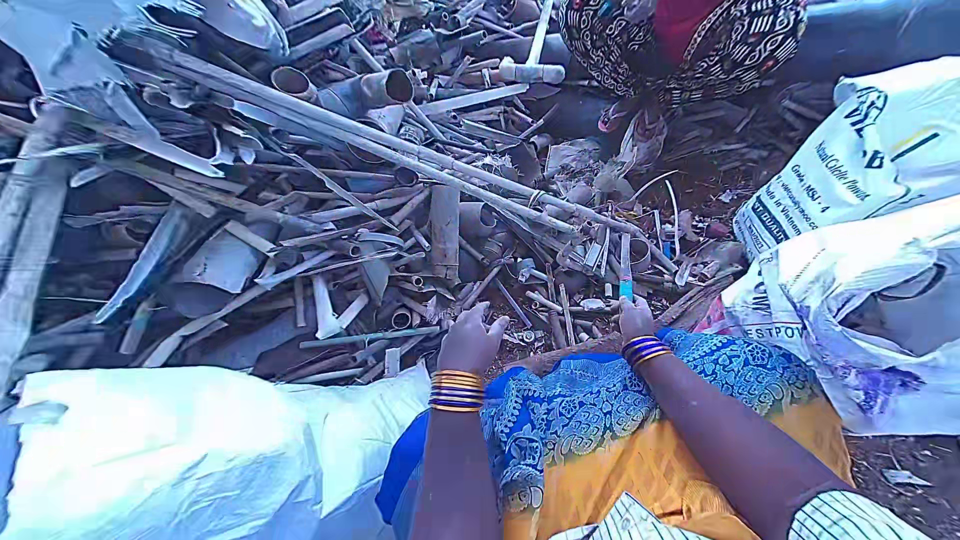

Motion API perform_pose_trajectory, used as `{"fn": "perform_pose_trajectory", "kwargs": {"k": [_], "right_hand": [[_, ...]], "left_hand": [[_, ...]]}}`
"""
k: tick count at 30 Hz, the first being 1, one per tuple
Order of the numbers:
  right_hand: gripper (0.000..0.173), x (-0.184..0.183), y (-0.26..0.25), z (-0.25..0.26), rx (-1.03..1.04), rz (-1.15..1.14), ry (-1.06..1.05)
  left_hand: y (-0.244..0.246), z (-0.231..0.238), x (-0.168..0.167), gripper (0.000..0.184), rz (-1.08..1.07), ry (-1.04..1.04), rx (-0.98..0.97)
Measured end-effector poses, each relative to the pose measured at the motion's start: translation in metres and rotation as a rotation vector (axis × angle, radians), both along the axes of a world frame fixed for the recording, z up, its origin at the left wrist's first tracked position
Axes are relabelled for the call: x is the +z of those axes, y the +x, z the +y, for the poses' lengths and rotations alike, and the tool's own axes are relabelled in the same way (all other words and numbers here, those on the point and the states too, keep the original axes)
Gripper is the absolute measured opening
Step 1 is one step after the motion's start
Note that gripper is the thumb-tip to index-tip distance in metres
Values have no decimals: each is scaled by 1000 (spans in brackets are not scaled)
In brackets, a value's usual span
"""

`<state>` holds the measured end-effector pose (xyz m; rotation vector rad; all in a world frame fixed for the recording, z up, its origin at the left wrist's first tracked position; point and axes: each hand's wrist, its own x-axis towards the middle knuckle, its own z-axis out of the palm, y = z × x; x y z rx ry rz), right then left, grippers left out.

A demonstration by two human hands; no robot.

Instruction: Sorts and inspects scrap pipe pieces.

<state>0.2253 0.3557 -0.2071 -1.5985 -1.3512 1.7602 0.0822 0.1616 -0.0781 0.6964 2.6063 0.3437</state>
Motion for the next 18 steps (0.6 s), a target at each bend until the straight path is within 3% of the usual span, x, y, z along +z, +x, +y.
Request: {"fn": "perform_pose_trajectory", "kwargs": {"k": [2, 5, 7, 11, 14, 18], "right_hand": [[39, -5, -2, 5, -63, 23, -51], [43, -16, -8, 14, -163, 48, -49], [53, -25, -12, 24, -186, 15, 2], [51, -39, -37, 82, -128, -277, 74], [55, -60, -44, 138, 31, -566, 152], [50, -83, -45, 179, 484, -887, 147]], "left_hand": [[1, 22, -55, 57, -182, -81, -33], [-9, 45, -112, 64, -377, -408, -182], [-19, 59, -116, 66, -405, -382, -198], [-34, 82, -115, 56, -278, 54, -30], [-44, 83, -131, 58, -371, -87, -50], [-60, 82, -147, 62, -468, -268, -95]]}}
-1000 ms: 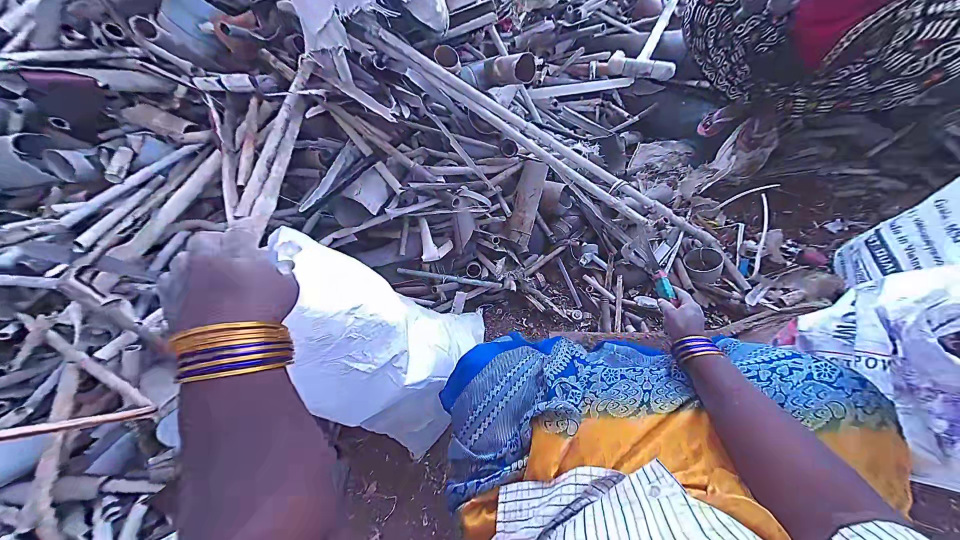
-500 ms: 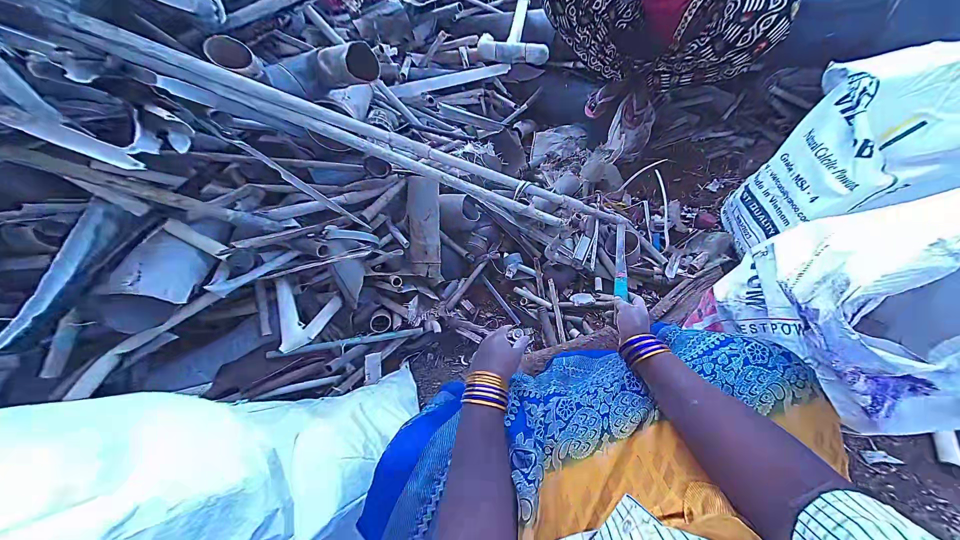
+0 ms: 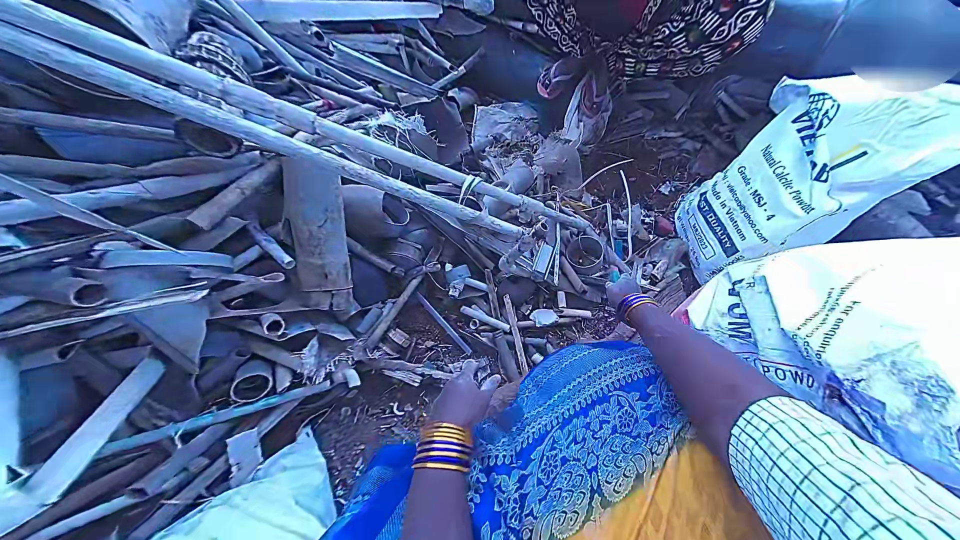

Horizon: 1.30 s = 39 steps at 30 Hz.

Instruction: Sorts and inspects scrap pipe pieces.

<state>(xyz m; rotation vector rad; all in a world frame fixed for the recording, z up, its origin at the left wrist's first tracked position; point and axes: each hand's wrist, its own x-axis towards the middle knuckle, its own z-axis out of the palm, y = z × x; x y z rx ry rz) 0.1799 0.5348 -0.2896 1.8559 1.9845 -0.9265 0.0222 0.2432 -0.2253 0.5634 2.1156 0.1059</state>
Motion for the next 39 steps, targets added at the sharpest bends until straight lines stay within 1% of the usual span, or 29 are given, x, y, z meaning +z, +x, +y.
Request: {"fn": "perform_pose_trajectory", "kwargs": {"k": [2, 5, 7, 8, 9, 11, 14, 16, 18, 20, 23, 25, 27, 30, 32, 35, 37, 38, 39], "right_hand": [[52, -14, 0, -2, 143, -136, -18], [64, -40, 5, -22, 251, -364, -113], [62, -46, 2, -35, 383, -510, -212], [58, -45, -3, -36, 423, -538, -229], [56, -44, -5, -37, 400, -530, -228], [65, -51, 4, -34, 203, -417, -166], [66, -65, 13, -21, 8, -256, -44], [60, -67, 13, -3, -18, -173, 15], [56, -63, 9, 11, 35, -113, 71], [55, -62, 6, 3, 61, -58, 148], [55, -41, -6, -13, -10, 85, 281], [55, -19, -12, -17, 15, 204, 359], [56, 10, -11, -24, 120, 338, 421], [53, 48, -4, -44, 301, 666, 513], [52, 75, 2, -66, 403, 828, 422], [54, 115, 17, -107, 492, 937, 92], [51, 129, 27, -134, 530, 959, -96], [49, 134, 32, -149, 555, 924, -179], [47, 141, 37, -162, 589, 850, -237]], "left_hand": [[-7, -2, -4, 62, 7, 30, 56], [-12, -1, -9, 61, 16, 43, 104], [-11, 1, -11, 62, 7, 22, 78], [-11, 3, -10, 62, -2, 16, 63], [-11, 4, -11, 61, -18, 10, 54], [-11, 3, -12, 61, -33, 7, 51], [-12, 0, -12, 61, -25, 25, 69], [-10, -1, -12, 60, -27, 42, 65], [-11, 0, -11, 61, -34, 45, 66], [-12, -1, -10, 61, -37, 43, 72], [-11, 1, -9, 61, -34, 88, 86], [-10, 1, -8, 62, -40, 167, 117], [-7, -1, -4, 61, -54, 342, 231], [2, -3, 7, 57, -138, 708, 507], [6, -4, 15, 56, -247, 938, 698], [6, -13, 21, 56, -356, 1188, 900], [6, -24, 26, 59, -432, 1306, 966], [11, -30, 31, 58, -468, 1353, 1019], [17, -33, 36, 52, -492, 1382, 1103]]}}
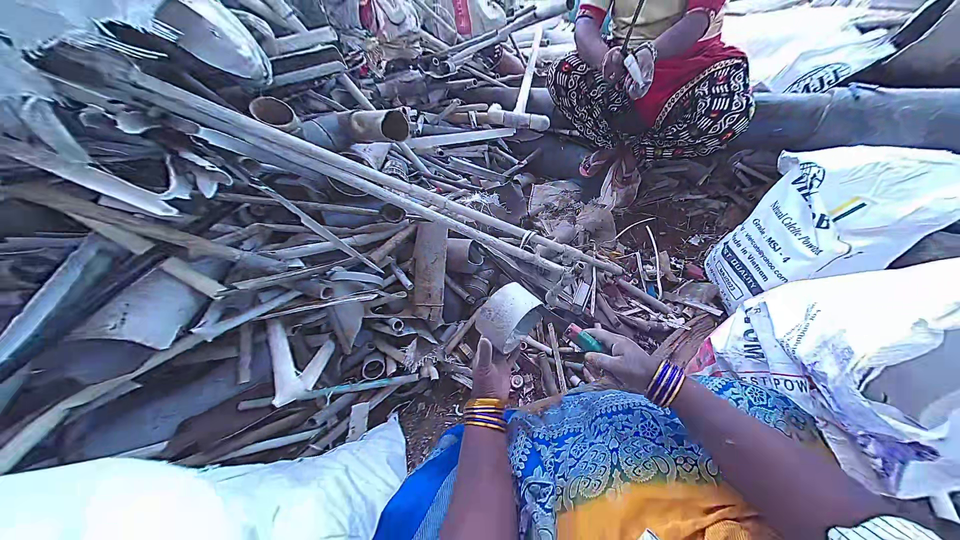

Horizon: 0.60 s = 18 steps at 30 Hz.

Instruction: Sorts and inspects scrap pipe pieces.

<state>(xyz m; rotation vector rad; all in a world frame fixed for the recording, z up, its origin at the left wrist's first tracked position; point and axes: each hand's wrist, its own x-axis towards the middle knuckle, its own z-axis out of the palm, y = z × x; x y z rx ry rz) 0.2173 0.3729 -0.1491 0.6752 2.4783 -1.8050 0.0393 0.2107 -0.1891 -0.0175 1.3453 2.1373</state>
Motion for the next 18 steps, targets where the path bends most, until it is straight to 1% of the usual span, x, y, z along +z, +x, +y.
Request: {"fn": "perform_pose_trajectory", "kwargs": {"k": [2, 3, 5, 6, 7, 8, 11, 13, 15, 17, 18], "right_hand": [[46, 10, 9, -27, 101, -118, 30], [48, 14, 14, -40, 168, -152, 40], [50, 14, 24, -63, 290, -157, 31], [49, 8, 27, -71, 313, -144, 10], [49, 1, 28, -73, 323, -152, 11], [49, -4, 28, -70, 317, -183, 59], [53, -7, 30, -59, 159, -266, 300], [53, -3, 34, -66, 102, -279, 409], [51, 0, 36, -86, 179, -283, 403], [49, 16, 35, -92, 287, -197, 397], [48, 24, 35, -91, 284, -131, 401]], "left_hand": [[14, 0, 9, 44, -106, -13, 87], [21, -1, 10, 45, -140, -25, 113], [30, -2, 4, 46, -138, 0, 175], [31, -3, 3, 45, -120, 29, 217], [31, -7, 3, 47, -114, 52, 256], [30, -11, 4, 50, -125, 54, 280], [33, -19, 6, 54, -156, 13, 284], [37, -16, 6, 55, -167, 41, 254], [40, -22, 4, 51, -157, 6, 258], [37, -24, 1, 48, -155, 6, 267], [35, -26, 0, 48, -154, 20, 261]]}}
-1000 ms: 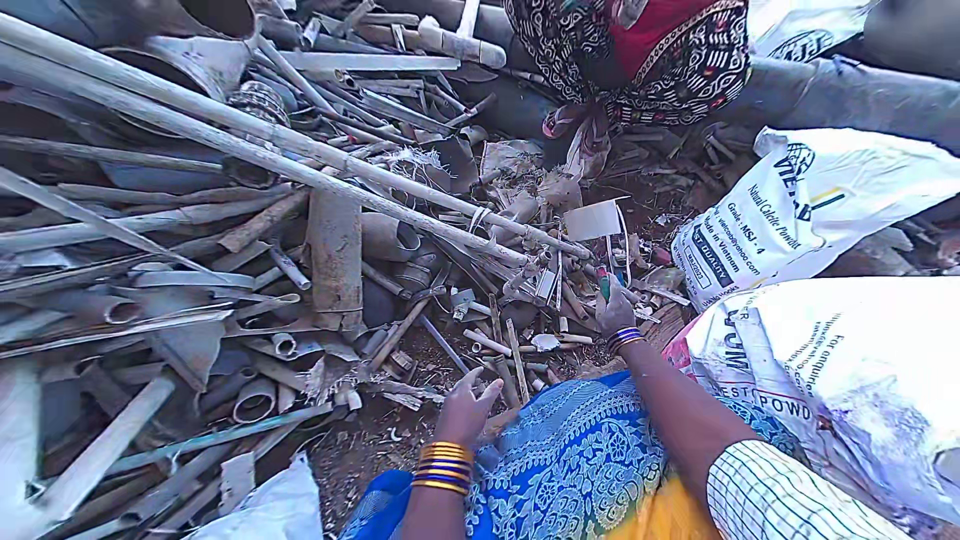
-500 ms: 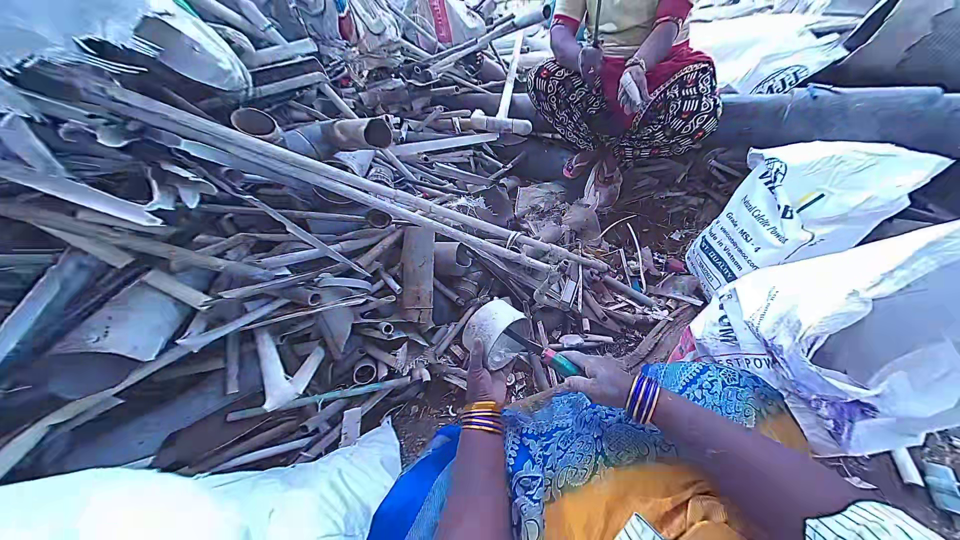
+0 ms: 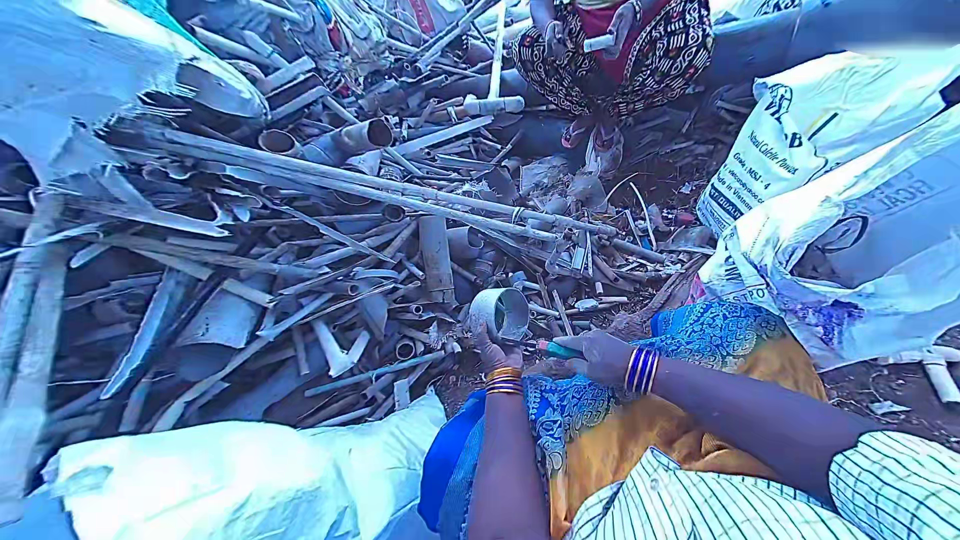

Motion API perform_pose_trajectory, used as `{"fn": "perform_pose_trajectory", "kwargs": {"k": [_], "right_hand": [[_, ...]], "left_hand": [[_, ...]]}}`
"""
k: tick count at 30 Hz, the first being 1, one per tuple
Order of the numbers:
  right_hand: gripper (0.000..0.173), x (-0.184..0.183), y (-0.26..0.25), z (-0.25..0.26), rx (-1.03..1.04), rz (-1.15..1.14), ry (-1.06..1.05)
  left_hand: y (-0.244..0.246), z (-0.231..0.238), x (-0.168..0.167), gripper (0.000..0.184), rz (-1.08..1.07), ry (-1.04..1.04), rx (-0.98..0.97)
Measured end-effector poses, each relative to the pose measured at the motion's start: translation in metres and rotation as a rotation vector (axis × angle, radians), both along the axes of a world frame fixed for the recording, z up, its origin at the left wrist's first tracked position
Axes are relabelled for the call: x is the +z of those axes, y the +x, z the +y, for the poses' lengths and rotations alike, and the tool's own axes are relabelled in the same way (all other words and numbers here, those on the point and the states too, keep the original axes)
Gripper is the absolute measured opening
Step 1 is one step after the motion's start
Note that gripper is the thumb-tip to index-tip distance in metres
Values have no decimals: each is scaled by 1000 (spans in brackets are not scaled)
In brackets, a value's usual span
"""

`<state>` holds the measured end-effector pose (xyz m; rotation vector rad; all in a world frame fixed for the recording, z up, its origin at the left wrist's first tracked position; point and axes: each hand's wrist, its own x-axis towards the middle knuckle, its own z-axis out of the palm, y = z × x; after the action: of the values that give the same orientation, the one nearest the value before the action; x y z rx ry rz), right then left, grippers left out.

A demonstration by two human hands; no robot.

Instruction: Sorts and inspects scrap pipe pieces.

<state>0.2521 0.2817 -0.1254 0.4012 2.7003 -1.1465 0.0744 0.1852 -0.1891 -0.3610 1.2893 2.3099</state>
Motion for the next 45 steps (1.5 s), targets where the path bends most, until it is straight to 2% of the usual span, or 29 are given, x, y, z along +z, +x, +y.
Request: {"fn": "perform_pose_trajectory", "kwargs": {"k": [2, 4, 6, 9, 13, 17, 20, 22, 24, 25, 26, 28, 30, 32, 34, 35, 38, 41, 43, 45], "right_hand": [[47, 8, -1, 7, -103, 77, 11], [48, 3, -5, 13, -232, 16, 15], [45, -4, -3, 12, -187, -93, -27], [43, -7, 6, 10, -82, -40, -203], [48, -6, 11, 28, -211, -46, -92], [42, -17, 16, 25, -136, -46, -291], [44, -19, 16, 27, -262, -45, -282], [43, -23, 18, 26, -210, -72, -301], [44, -18, 22, 30, -131, -122, -338], [43, -13, 24, 35, -165, -128, -336], [41, -9, 27, 40, -280, -101, -331], [41, 0, 27, 43, -661, 43, -347], [47, 1, 19, 35, -921, 228, -342], [52, 2, 17, 23, -869, 276, -396], [45, -4, 18, 16, -708, 267, -502], [43, -7, 17, 13, -691, 288, -539], [45, -6, 18, 11, -647, 292, -555], [39, -8, 22, 14, -620, 307, -675], [38, -12, 23, 20, -715, 370, -637], [38, -25, 22, 35, -793, 361, -502]], "left_hand": [[1, -1, 4, 47, -8, -11, 6], [2, -1, 10, 47, -20, -10, 5], [2, -1, 9, 48, -28, -17, -9], [-2, -1, 7, 49, -4, 10, 13], [-12, -3, 5, 49, 51, -5, 39], [-9, -2, 9, 47, 73, 17, 72], [-9, 1, 7, 46, 75, 21, 89], [-10, 1, 4, 46, 82, 12, 76], [-10, -1, 4, 46, 109, -94, 49], [-10, -4, 2, 45, 163, -220, 26], [-10, -6, 1, 44, 255, -416, -8], [-10, -11, 3, 43, 493, -883, -145], [-2, -12, 10, 45, 633, -1088, -250], [9, -6, 16, 41, 762, -1136, -277], [18, 1, 24, 36, 863, -1152, -322], [21, 0, 28, 33, 892, -1155, -326], [27, -13, 46, 30, 939, -1174, -343], [27, -29, 72, 30, 920, -1227, -404], [20, -51, 89, 29, 950, -1203, -321], [7, -85, 109, 27, 1027, -1187, -78]]}}
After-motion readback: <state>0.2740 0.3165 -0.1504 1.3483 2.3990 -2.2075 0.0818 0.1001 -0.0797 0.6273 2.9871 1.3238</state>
